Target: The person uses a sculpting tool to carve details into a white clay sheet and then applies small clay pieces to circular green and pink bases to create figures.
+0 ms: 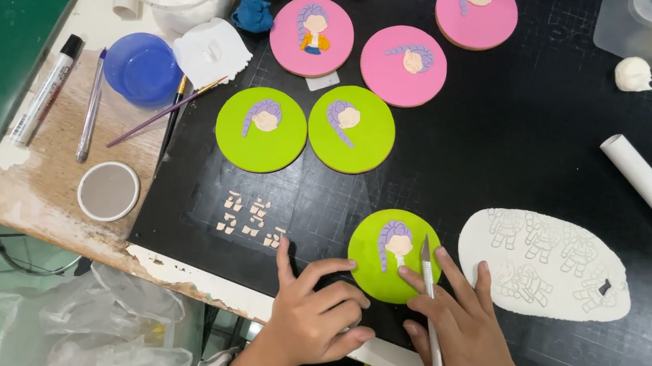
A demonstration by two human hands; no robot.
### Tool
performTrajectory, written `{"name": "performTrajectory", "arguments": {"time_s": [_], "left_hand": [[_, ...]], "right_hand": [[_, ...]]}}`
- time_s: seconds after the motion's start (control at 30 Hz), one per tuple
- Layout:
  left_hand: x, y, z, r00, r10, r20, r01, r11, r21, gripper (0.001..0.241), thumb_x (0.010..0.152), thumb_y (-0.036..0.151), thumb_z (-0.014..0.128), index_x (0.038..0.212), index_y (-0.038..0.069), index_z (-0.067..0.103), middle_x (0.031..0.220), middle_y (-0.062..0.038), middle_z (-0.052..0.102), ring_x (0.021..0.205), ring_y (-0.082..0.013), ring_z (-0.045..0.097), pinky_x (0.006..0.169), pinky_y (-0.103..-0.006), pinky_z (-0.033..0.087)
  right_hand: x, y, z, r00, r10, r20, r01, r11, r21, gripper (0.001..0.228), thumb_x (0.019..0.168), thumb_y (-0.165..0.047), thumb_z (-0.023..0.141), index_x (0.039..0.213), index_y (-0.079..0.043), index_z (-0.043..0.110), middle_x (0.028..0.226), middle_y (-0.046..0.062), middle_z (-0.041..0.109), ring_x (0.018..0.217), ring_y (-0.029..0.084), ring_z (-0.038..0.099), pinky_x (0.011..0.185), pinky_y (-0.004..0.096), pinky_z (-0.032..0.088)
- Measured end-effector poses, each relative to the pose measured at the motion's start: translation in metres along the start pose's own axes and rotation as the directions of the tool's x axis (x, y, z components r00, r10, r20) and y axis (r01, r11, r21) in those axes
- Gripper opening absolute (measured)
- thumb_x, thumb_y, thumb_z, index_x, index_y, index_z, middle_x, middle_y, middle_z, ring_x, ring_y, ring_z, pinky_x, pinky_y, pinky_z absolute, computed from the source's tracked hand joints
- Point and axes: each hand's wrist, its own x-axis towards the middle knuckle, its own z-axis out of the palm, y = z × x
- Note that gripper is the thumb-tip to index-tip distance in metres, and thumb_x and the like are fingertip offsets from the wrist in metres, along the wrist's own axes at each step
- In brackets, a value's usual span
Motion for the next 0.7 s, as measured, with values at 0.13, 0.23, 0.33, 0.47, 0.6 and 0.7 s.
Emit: {"name": "performTrajectory", "arguments": {"time_s": [0.13,0.23,0.33,0.47,0.6,0.7], "left_hand": [[0.0018,-0.0005,-0.0013,1.000,0.004,-0.005,-0.004,1.000,-0.009,0.050,0.107,0.045,0.046,0.067,0.018,0.059,0.084,0.009,0.069,0.110,-0.0260,0.070,0.114,-0.0731,0.001],[0.0017,-0.0007,-0.0021,1.000,0.007,0.013,-0.007,1.000,-0.001,0.047,0.106,0.045,0.048,0.069,0.018,0.060,0.086,0.009,0.069,0.111,-0.0255,0.069,0.113,-0.0736,0.001],[0.0021,-0.0011,-0.0022,1.000,0.005,0.014,-0.005,1.000,-0.007,0.046,0.105,0.045,0.049,0.069,0.019,0.059,0.087,0.010,0.069,0.111,-0.0255,0.069,0.113,-0.0739,0.002],[0.0025,-0.0006,-0.0029,1.000,0.002,0.012,-0.002,1.000,-0.014,0.046,0.105,0.044,0.049,0.068,0.019,0.059,0.085,0.010,0.069,0.110,-0.0254,0.069,0.113,-0.0738,0.002],[0.0006,-0.0006,-0.0018,1.000,-0.002,0.011,0.002,1.000,-0.012,0.046,0.105,0.045,0.050,0.068,0.019,0.058,0.086,0.010,0.069,0.111,-0.0262,0.069,0.113,-0.0740,0.001],[-0.0008,-0.0007,-0.0021,1.000,-0.005,0.027,0.005,1.000,-0.014,0.046,0.105,0.045,0.050,0.069,0.018,0.059,0.086,0.010,0.069,0.112,-0.0268,0.069,0.112,-0.0750,0.002]], "right_hand": [[-0.0009,0.0020,0.0000,0.996,0.088,0.004,-0.088,0.992,0.087,0.020,0.094,-0.020,0.063,0.111,-0.020,0.053,0.156,0.002,0.054,0.157,0.041,0.029,0.125,0.071,0.007],[0.0010,0.0014,0.0004,0.998,0.066,0.015,-0.066,0.997,0.039,0.023,0.093,-0.021,0.065,0.114,-0.020,0.055,0.155,0.001,0.054,0.156,0.041,0.030,0.123,0.072,0.010],[0.0027,0.0011,0.0000,0.995,0.101,0.018,-0.102,0.992,0.071,0.023,0.094,-0.024,0.064,0.115,-0.020,0.055,0.155,0.002,0.054,0.157,0.039,0.030,0.125,0.070,0.007],[0.0058,0.0008,0.0034,0.999,0.047,-0.018,-0.047,0.999,-0.019,0.029,0.094,-0.028,0.065,0.118,-0.020,0.050,0.159,0.004,0.049,0.158,0.042,0.027,0.123,0.072,0.010],[0.0062,0.0008,0.0041,0.999,0.044,0.010,-0.043,0.996,-0.076,0.032,0.092,-0.030,0.067,0.118,-0.020,0.051,0.159,0.005,0.049,0.157,0.043,0.027,0.122,0.073,0.011],[0.0053,0.0004,0.0033,0.997,0.067,-0.028,-0.068,0.997,-0.045,0.030,0.093,-0.027,0.065,0.118,-0.020,0.049,0.160,0.004,0.049,0.159,0.041,0.025,0.123,0.073,0.007]]}}
